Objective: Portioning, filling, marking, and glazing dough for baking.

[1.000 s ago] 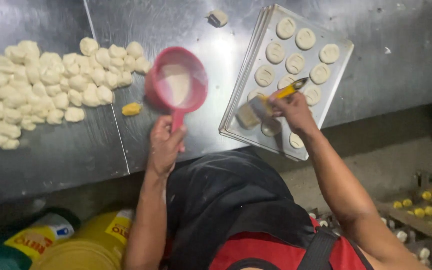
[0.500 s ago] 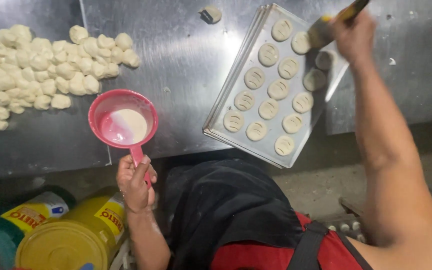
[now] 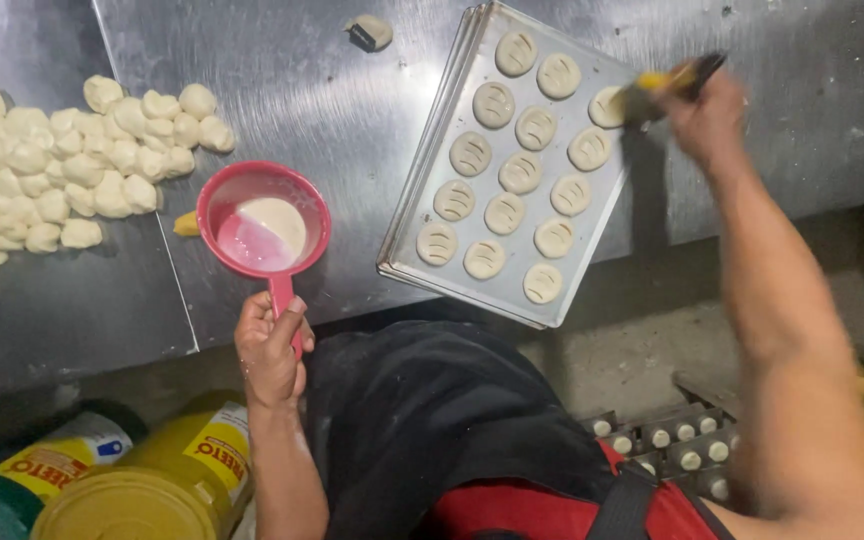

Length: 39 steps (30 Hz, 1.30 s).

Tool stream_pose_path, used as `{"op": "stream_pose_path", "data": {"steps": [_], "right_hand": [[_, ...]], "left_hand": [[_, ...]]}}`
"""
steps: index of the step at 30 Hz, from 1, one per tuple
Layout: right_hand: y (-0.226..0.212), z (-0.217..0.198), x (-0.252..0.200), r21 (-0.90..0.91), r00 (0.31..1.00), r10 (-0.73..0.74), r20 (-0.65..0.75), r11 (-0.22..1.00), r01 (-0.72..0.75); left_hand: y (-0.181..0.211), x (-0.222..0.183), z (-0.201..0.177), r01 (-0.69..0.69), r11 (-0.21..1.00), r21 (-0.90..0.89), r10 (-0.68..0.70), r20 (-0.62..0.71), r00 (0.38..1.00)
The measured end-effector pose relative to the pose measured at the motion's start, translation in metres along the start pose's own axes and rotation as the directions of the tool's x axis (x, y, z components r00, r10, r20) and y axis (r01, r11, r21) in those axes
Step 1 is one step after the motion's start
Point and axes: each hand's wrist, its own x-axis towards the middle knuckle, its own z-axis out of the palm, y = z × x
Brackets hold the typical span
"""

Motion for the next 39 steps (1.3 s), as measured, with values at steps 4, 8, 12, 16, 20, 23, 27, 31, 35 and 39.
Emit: {"op": "stream_pose_path", "data": {"steps": [4, 8, 12, 16, 20, 23, 27, 31, 35, 39], "right_hand": [[-0.006, 0.043, 0.023, -0.026, 0.929, 0.056, -0.367, 0.997, -0.070], [-0.113, 0.153, -0.066, -0.045, 0.990, 0.136, 0.041, 0.990, -0.134], [-0.149, 0.173, -0.036, 0.224, 0.979, -0.144, 0.141, 0.968, 0.110], [-0.078, 0.119, 0.085, 0.111, 0.945, 0.133, -0.298, 0.988, -0.104], [-0.055, 0.109, 0.143, 0.414, 0.729, 0.353, -0.586, 0.904, -0.105], [-0.012, 0.132, 0.151, 0.480, 0.620, 0.451, -0.643, 0.867, -0.133], [-0.006, 0.111, 0.102, 0.211, 0.593, 0.427, -0.683, 0.892, -0.399], [-0.036, 0.062, 0.039, 0.202, 0.444, 0.494, -0.748, 0.806, -0.556], [-0.065, 0.127, 0.026, 0.110, 0.544, 0.367, -0.754, 0.888, -0.447], [-0.180, 0.182, 0.047, 0.180, 0.791, 0.347, -0.503, 0.938, -0.297]], "left_hand": [[0.021, 0.004, 0.001, -0.015, 0.997, 0.075, 0.012, 0.042, 0.999], [0.029, 0.024, -0.005, 0.018, 0.995, 0.103, -0.025, 0.065, 0.998], [0.042, 0.044, -0.010, -0.013, 0.996, 0.090, 0.005, 0.087, 0.996], [0.055, 0.063, -0.018, -0.016, 0.995, 0.103, 0.001, 0.144, 0.990], [0.075, 0.090, -0.015, -0.001, 0.991, 0.133, -0.022, 0.168, 0.986], [0.074, 0.114, -0.016, 0.021, 0.989, 0.145, -0.048, 0.186, 0.981], [0.089, 0.148, -0.009, 0.026, 0.988, 0.150, -0.066, 0.265, 0.962], [0.096, 0.167, -0.004, 0.044, 0.986, 0.158, -0.099, 0.358, 0.929], [0.090, 0.189, 0.000, 0.078, 0.982, 0.175, -0.144, 0.403, 0.904], [0.091, 0.201, 0.016, 0.121, 0.974, 0.193, -0.197, 0.445, 0.874]]}}
